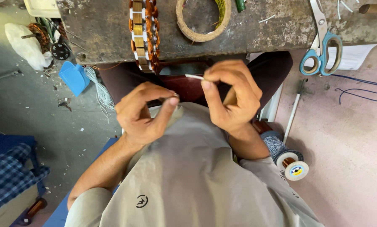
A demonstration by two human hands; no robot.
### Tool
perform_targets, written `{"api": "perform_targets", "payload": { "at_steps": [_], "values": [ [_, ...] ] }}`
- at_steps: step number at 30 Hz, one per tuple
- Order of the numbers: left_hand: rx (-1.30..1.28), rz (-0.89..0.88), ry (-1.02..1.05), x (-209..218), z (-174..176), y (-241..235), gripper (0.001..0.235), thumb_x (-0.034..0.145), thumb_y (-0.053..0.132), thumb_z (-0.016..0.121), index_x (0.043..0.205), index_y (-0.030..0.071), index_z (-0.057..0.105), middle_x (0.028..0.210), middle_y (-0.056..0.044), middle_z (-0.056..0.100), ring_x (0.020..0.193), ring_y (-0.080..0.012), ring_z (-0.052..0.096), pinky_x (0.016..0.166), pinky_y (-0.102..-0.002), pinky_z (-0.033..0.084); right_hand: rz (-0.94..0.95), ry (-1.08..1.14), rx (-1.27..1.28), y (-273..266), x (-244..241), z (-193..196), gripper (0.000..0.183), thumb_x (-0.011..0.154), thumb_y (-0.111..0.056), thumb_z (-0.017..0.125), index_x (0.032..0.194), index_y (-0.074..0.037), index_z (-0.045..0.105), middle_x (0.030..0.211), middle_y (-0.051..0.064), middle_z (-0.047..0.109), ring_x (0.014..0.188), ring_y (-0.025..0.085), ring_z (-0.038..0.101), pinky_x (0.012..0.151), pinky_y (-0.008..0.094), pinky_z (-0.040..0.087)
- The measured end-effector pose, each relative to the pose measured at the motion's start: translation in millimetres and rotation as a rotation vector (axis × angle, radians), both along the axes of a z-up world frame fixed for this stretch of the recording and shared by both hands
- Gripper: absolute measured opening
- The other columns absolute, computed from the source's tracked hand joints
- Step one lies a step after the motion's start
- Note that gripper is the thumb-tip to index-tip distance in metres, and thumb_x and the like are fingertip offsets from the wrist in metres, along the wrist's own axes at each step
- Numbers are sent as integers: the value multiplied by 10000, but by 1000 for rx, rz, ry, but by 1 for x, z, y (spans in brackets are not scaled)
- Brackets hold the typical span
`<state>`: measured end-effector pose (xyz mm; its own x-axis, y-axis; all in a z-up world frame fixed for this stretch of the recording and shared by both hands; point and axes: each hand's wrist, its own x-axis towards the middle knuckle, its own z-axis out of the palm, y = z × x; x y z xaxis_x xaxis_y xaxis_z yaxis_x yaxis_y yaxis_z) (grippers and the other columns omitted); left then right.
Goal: The person connects wires to a motor stator using copper leads, applies tape to the connections, and secures the components with a small screwdriver.
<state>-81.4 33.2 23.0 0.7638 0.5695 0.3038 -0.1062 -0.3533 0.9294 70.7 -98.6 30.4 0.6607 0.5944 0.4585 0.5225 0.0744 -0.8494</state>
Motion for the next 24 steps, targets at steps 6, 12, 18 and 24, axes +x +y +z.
{"api": "perform_targets", "payload": {
  "at_steps": [6, 12, 18, 24],
  "values": [
    [-243, 242, -146, -20, -27, 4, 235, 1080, 19, 700, 1217, 18, 510, 1106, -91, 592, 894, -122, 583, 864, -229, 526, -88, -177, -39, 54, 8, -1, 147, 862, 4, 822, 967, -29, 724, 1157, 151, 570, 1245, 346, 512, 1078, 449, 454],
    [-140, 275, -31, -17, -22, 27, 434, 1066, 220, 754, 1354, 3, 514, 1244, -62, 446, 970, -102, 511, 850, -237, 459, -101, -150, -74, 63, 7, -3, 143, 852, -47, 857, 940, -45, 745, 1214, 125, 538, 1274, 342, 465, 1073, 430, 397],
    [-67, 186, 52, -5, -14, 37, 511, 1069, 286, 755, 1442, 5, 548, 1292, -55, 413, 1082, -114, 510, 931, -259, 509, -71, -158, -45, 65, 8, -8, 137, 856, -48, 869, 928, -48, 753, 1206, 118, 534, 1239, 327, 466, 1053, 440, 428],
    [-57, 174, 92, 2, -11, 38, 518, 1075, 251, 767, 1453, -5, 521, 1338, -74, 445, 1096, -124, 533, 958, -258, 516, -71, -82, -33, 64, 7, -7, 132, 875, -61, 855, 947, -58, 744, 1209, 112, 527, 1241, 306, 461, 980, 380, 463]
  ]
}}
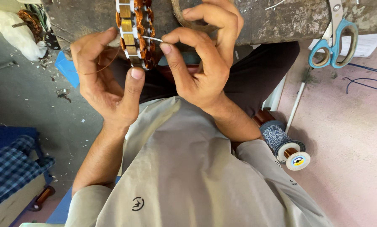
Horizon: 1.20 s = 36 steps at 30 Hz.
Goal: The person connects wires to a motor stator using copper leads, applies tape to the connections, and secures the components with a small screwdriver.
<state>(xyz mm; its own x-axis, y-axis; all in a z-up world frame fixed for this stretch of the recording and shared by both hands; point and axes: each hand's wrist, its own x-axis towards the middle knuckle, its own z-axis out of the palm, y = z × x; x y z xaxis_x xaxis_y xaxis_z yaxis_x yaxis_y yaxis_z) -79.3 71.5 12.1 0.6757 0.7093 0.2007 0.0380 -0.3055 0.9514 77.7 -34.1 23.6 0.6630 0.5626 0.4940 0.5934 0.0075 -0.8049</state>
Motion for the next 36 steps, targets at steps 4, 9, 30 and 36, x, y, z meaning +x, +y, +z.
{"api": "perform_targets", "payload": {
  "at_steps": [4, 9, 30, 36],
  "values": [
    [50, -30, 21, 2, 4, 4, 558, 1120, 212, 782, 1536, 21, 462, 1368, -72, 446, 1055, -108, 512, 919, -230, 494, -13, -8, -11, 3, 2, 1, 129, 862, -66, 854, 930, -52, 746, 1193, 128, 548, 1225, 318, 449, 1031, 425, 440],
    [347, -105, 140, 5, 12, 18, 539, 1115, 185, 732, 1574, 63, 477, 1298, -65, 519, 1099, -146, 511, 957, -260, 463, -13, -50, -85, 4, 1, 7, 114, 888, -78, 846, 939, -58, 746, 1211, 128, 558, 1259, 327, 426, 1034, 415, 404],
    [20, -97, -46, 2, 2, 43, 476, 1117, 183, 697, 1507, -29, 524, 1260, -68, 461, 1079, -126, 493, 937, -214, 454, 512, 745, 625, -100, -22, 86, 139, 928, -209, 737, 918, -187, 600, 1085, -9, 569, 1092, 183, 516, 896, 396, 490],
    [99, -90, -23, 0, 4, 45, 462, 1126, 205, 712, 1510, 0, 556, 1221, -68, 487, 1023, -123, 469, 879, -204, 419, -201, -171, -186, -38, 42, 15, 221, 1030, -65, 772, 1197, -36, 631, 1128, 87, 577, 999, 275, 588, 907, 368, 503]
  ]
}}
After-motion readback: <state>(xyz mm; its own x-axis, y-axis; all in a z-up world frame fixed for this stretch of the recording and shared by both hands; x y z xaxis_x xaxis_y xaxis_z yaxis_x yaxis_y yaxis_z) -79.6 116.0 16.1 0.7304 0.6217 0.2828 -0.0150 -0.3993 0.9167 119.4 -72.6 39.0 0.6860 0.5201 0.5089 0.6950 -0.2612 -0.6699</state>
